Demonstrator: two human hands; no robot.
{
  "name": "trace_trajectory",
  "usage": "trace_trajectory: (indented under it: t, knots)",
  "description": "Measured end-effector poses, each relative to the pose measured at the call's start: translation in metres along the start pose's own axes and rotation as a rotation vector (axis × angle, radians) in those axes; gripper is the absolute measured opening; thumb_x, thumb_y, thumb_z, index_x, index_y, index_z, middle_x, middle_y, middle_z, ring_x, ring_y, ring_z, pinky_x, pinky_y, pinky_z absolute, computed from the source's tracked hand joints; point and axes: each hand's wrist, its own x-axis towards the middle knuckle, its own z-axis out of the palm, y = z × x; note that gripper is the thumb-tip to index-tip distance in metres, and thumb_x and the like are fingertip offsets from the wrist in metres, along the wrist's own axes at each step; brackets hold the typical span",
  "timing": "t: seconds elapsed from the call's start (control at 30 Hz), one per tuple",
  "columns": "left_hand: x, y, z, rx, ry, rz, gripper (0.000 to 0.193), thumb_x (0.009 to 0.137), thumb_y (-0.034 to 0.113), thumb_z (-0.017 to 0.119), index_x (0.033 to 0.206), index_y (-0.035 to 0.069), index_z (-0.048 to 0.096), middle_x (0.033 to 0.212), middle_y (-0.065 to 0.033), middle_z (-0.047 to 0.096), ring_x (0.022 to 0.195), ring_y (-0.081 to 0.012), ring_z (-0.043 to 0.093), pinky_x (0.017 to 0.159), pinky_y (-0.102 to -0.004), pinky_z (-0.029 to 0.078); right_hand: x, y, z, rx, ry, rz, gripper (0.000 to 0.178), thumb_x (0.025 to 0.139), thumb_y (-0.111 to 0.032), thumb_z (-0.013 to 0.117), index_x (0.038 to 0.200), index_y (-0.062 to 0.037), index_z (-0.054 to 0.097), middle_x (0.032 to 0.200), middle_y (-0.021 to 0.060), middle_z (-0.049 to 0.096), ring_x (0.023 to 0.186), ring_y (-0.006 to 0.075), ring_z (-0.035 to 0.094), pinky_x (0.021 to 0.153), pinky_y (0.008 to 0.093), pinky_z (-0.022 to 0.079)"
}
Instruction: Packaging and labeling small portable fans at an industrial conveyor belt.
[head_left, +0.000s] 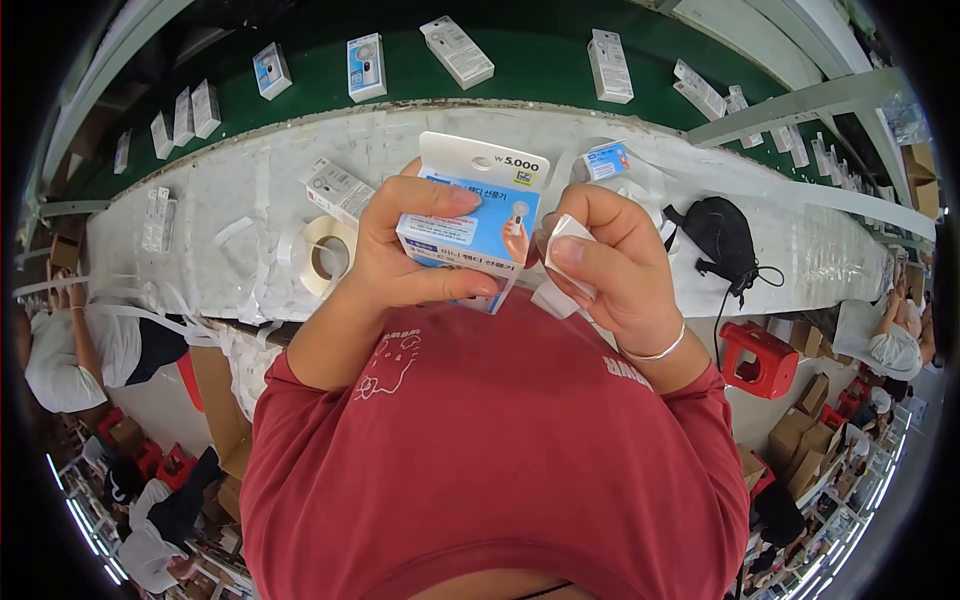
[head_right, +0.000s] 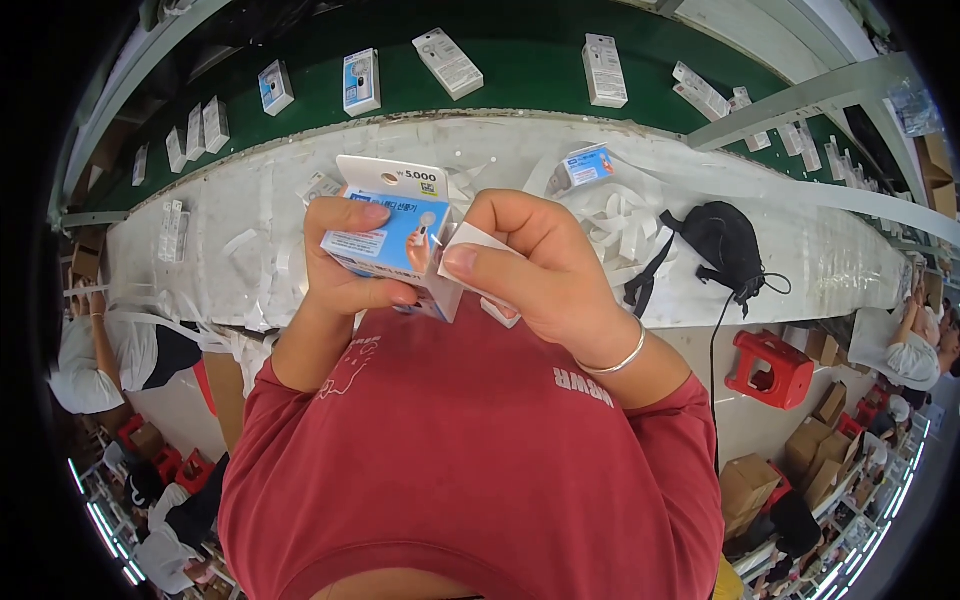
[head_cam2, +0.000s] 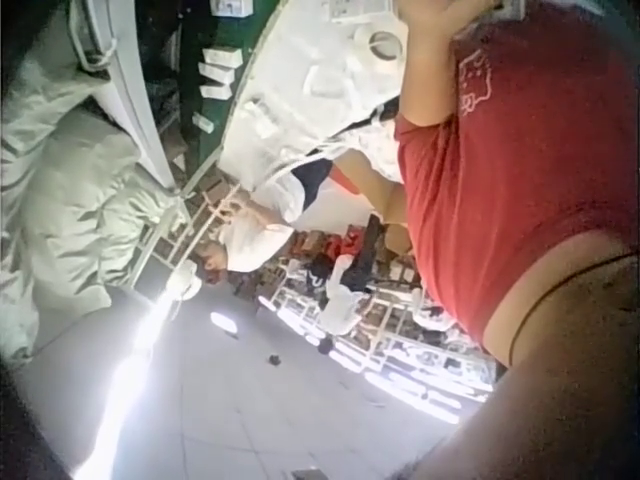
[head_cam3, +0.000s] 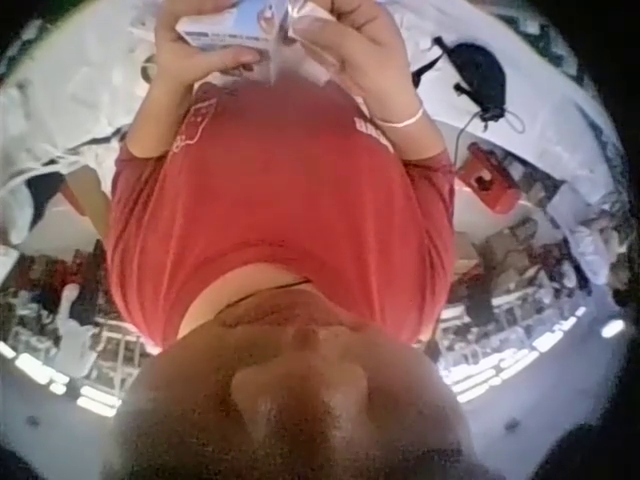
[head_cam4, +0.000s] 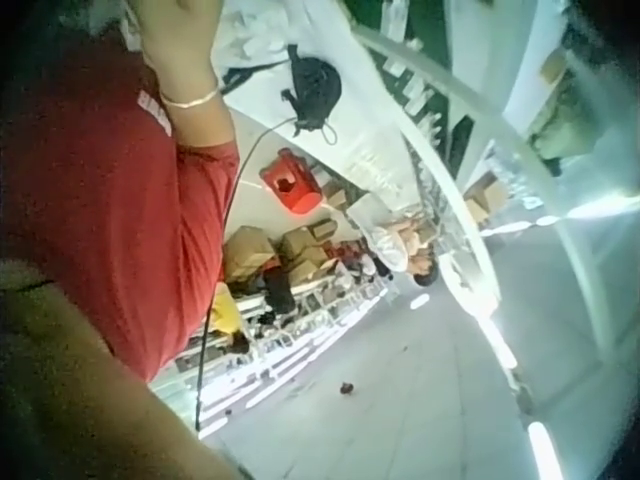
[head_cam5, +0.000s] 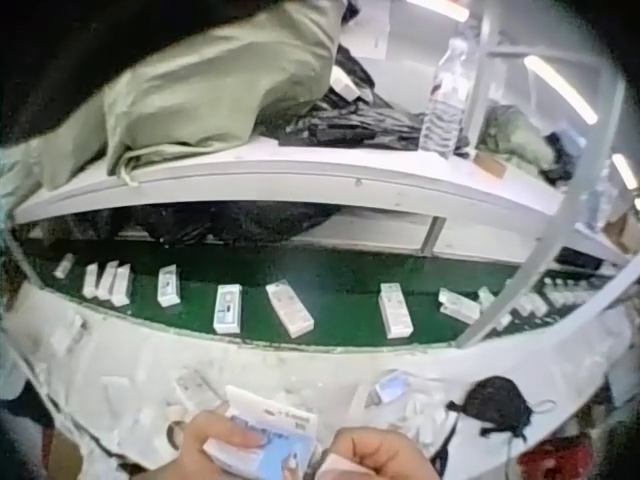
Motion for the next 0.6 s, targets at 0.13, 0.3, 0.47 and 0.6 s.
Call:
trace_trajectory:
  t: [0.13,0.3,0.47,0.6]
  knots:
    - [0.0008,-0.0021,0.0042,0.040,0.020,0.062,0.063,0.051,0.009,0.088,0.104,0.009,0.056,0.102,-0.0167,0.058,0.085,-0.0258,0.061,0.072,-0.0327,0.050,-0.0005,0.0001,0.0016,-0.037,0.028,-0.021,0.008,0.083,-0.002,0.058,0.075,-0.0030,0.054,0.059,0.0002,0.051,0.046,0.0037,0.037,0.044,0.0151,0.029]
    - [0.0003,-0.0043,0.0063,0.059,0.030,0.102,0.061,0.051,0.011,0.088,0.103,0.009,0.056,0.101,-0.0164,0.058,0.085,-0.0260,0.060,0.071,-0.0324,0.050,0.0005,-0.0026,0.0006,0.026,0.042,0.037,0.009,0.082,-0.002,0.058,0.074,-0.0036,0.054,0.059,-0.0001,0.050,0.046,0.0036,0.037,0.044,0.0151,0.029]
    - [0.0002,-0.0055,0.0027,0.141,0.016,0.137,0.060,0.052,0.013,0.088,0.102,0.010,0.057,0.100,-0.0164,0.058,0.084,-0.0261,0.060,0.069,-0.0318,0.050,0.0028,-0.0031,-0.0020,0.008,0.023,0.082,0.008,0.081,-0.002,0.057,0.074,-0.0040,0.054,0.062,-0.0007,0.050,0.050,0.0034,0.038,0.047,0.0151,0.030]
    - [0.0005,-0.0071,-0.0009,0.193,-0.010,0.163,0.059,0.052,0.014,0.088,0.102,0.010,0.057,0.100,-0.0168,0.059,0.083,-0.0259,0.060,0.068,-0.0315,0.050,0.0058,-0.0006,-0.0022,-0.064,0.020,0.043,0.007,0.080,-0.002,0.058,0.074,-0.0044,0.054,0.064,-0.0011,0.051,0.055,0.0037,0.039,0.051,0.0154,0.032]
